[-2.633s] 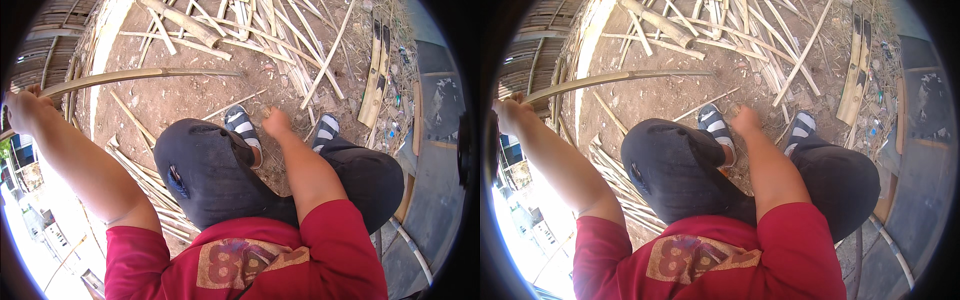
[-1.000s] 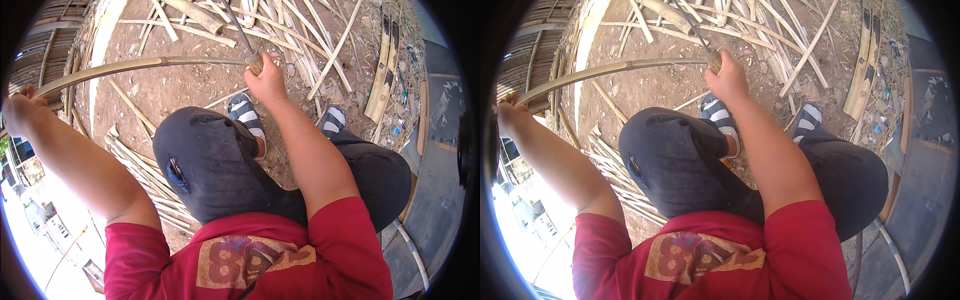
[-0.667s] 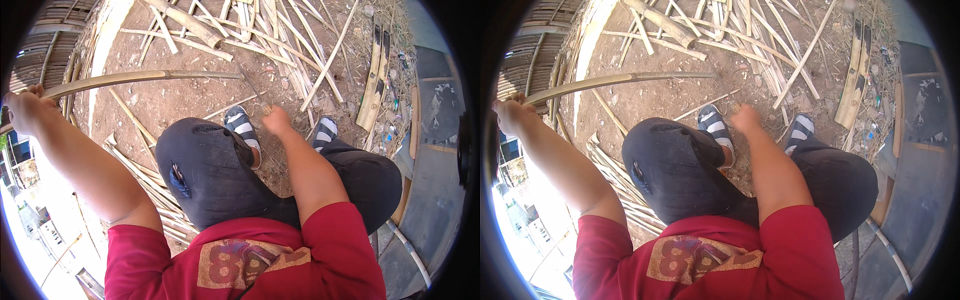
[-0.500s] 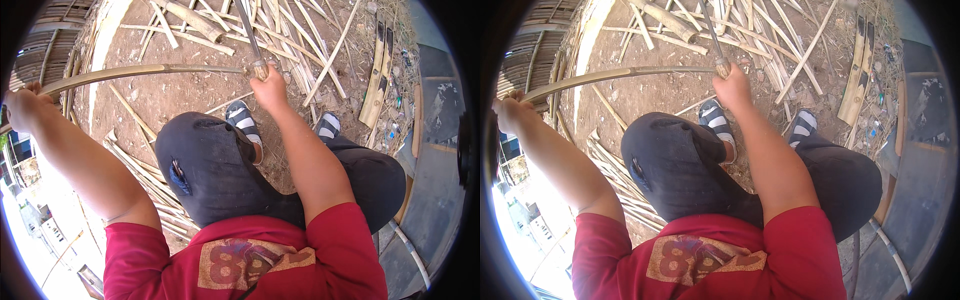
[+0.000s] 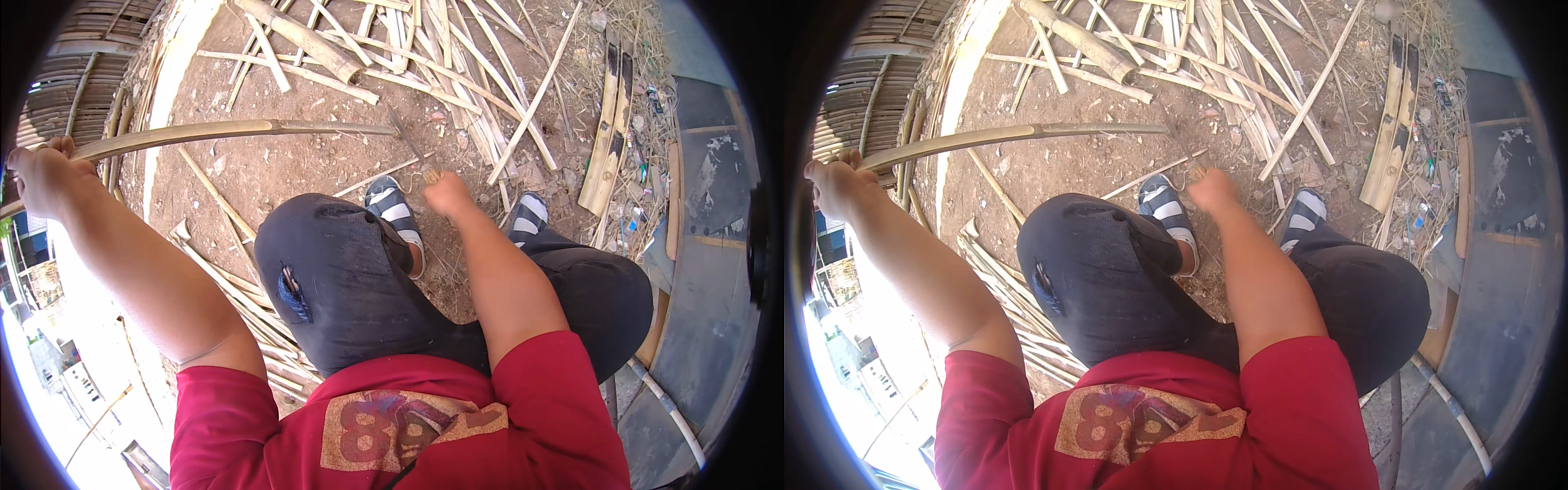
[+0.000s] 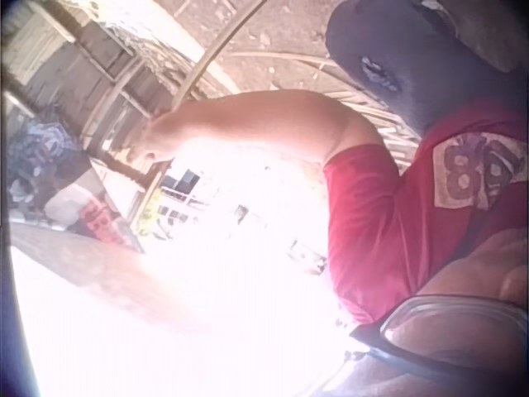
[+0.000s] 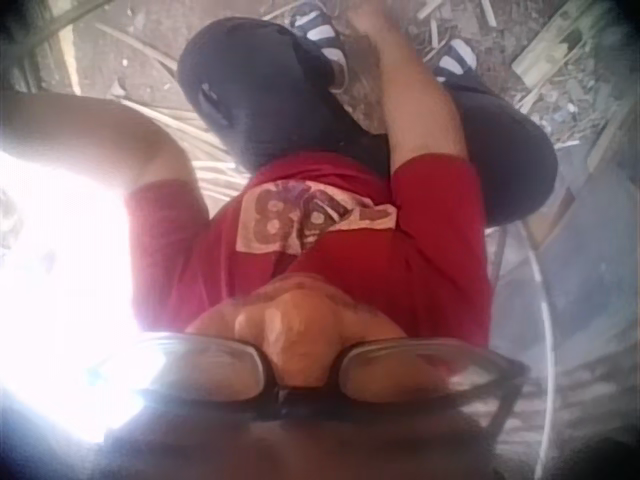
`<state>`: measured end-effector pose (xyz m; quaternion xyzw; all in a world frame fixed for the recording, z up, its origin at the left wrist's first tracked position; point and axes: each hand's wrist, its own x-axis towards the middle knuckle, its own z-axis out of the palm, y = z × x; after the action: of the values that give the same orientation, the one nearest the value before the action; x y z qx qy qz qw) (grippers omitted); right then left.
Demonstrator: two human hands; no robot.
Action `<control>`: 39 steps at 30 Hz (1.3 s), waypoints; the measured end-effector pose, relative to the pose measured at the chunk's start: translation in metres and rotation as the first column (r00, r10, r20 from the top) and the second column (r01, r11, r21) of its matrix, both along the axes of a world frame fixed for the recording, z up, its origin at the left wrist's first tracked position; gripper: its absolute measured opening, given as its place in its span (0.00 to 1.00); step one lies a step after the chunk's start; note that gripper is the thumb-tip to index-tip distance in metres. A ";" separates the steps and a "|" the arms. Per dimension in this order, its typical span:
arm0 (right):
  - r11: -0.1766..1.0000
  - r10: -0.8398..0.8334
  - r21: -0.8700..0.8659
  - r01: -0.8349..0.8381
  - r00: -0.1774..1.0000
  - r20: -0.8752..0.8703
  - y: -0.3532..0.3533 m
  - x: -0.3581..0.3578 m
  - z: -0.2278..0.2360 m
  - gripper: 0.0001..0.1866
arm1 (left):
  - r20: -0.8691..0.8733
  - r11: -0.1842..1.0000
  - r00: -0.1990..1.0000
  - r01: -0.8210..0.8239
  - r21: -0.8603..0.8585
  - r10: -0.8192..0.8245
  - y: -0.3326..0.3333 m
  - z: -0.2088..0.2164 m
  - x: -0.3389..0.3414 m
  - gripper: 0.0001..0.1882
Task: The person shaves a bamboo strip with a machete while kneeling on a dirt ground covered in wood debris.
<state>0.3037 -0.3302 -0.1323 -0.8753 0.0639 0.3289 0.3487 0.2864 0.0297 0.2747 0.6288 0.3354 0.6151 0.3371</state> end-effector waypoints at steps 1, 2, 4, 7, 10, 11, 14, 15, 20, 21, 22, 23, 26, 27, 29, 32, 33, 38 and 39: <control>0.994 -0.045 0.099 0.044 0.999 0.007 0.004 0.000 0.008 0.19 | -0.011 1.000 1.000 0.003 0.003 -0.002 -0.002 -0.002 0.001 0.30; 0.963 -0.143 0.230 0.137 0.990 0.011 0.011 0.006 0.016 0.20 | -0.022 1.000 1.000 0.005 0.006 -0.005 -0.005 -0.002 0.003 0.30; 0.912 -0.220 0.370 0.177 0.972 0.076 0.032 0.027 0.057 0.21 | -0.068 1.000 0.998 -0.007 -0.017 0.005 0.000 -0.002 0.001 0.30; 0.912 -0.198 0.401 0.089 0.951 0.238 0.041 0.029 0.081 0.21 | -0.117 0.997 0.993 -0.034 -0.066 0.026 0.022 0.000 -0.005 0.29; 0.993 -0.061 0.114 0.027 0.951 0.303 0.029 -0.011 0.024 0.22 | -0.108 0.999 0.994 -0.040 -0.036 0.035 0.013 -0.001 -0.003 0.28; 0.992 0.053 -0.119 -0.032 0.984 0.171 0.019 -0.029 0.004 0.25 | -0.126 0.999 0.991 -0.037 -0.025 0.034 0.004 -0.001 -0.005 0.28; 0.976 0.101 -0.198 -0.090 0.994 0.050 0.005 -0.037 -0.033 0.24 | -0.028 1.000 1.000 -0.005 -0.022 0.005 -0.018 -0.001 0.001 0.27; 0.980 0.103 -0.175 -0.093 0.993 0.051 0.000 -0.029 -0.027 0.23 | 0.017 1.000 1.000 0.006 -0.030 -0.005 -0.020 -0.003 0.000 0.26; 0.995 0.064 -0.085 -0.056 0.994 0.087 -0.004 -0.029 -0.024 0.20 | -0.045 0.999 0.999 -0.026 -0.020 0.025 -0.007 -0.005 -0.007 0.28; 0.999 0.027 -0.022 -0.024 0.994 0.110 -0.002 -0.030 -0.016 0.20 | -0.071 0.999 0.997 -0.030 -0.023 0.028 0.004 -0.004 -0.009 0.28; 0.999 -0.018 0.038 0.013 0.992 0.124 0.000 -0.034 -0.009 0.19 | -0.098 0.999 0.995 -0.028 -0.029 0.025 0.016 -0.005 -0.009 0.28; 0.987 -0.060 0.156 0.040 0.990 0.128 0.004 -0.030 -0.004 0.19 | -0.132 0.997 0.991 -0.038 -0.064 0.029 0.030 -0.002 -0.008 0.28; 0.963 -0.083 0.270 0.013 0.965 0.249 0.032 -0.004 0.043 0.20 | -0.115 0.996 0.993 -0.020 -0.085 0.010 0.075 -0.005 -0.014 0.27; 0.957 -0.124 0.288 0.031 0.943 0.309 0.036 -0.005 0.047 0.21 | -0.088 0.997 0.996 0.001 -0.080 -0.008 0.090 -0.006 -0.016 0.26; 0.943 -0.205 0.329 0.060 0.880 0.429 0.041 -0.007 0.051 0.22 | -0.025 0.997 0.999 0.042 -0.064 -0.044 0.113 -0.005 -0.017 0.25; 0.998 0.026 -0.058 -0.017 0.987 0.159 0.006 -0.045 -0.024 0.24 | -0.068 0.999 0.997 0.021 -0.041 -0.024 0.062 -0.004 -0.011 0.24; 0.973 0.155 -0.174 -0.152 0.988 0.001 -0.007 -0.053 -0.049 0.25 | -0.068 1.000 0.998 0.011 -0.025 -0.013 0.045 -0.001 -0.008 0.24; 0.994 -0.008 -0.107 0.012 0.999 0.034 -0.013 -0.050 -0.056 0.24 | -0.038 1.000 0.999 -0.005 -0.001 0.005 0.004 -0.006 -0.006 0.24; 0.999 -0.018 -0.046 0.021 0.997 0.081 -0.013 -0.045 -0.048 0.24 | -0.033 1.000 0.999 -0.018 -0.004 0.018 0.004 -0.003 -0.009 0.24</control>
<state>0.2590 -0.3429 -0.1808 -0.8951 0.0660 0.2884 0.3336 0.2774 0.0333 0.2715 0.6352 0.3478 0.6070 0.3274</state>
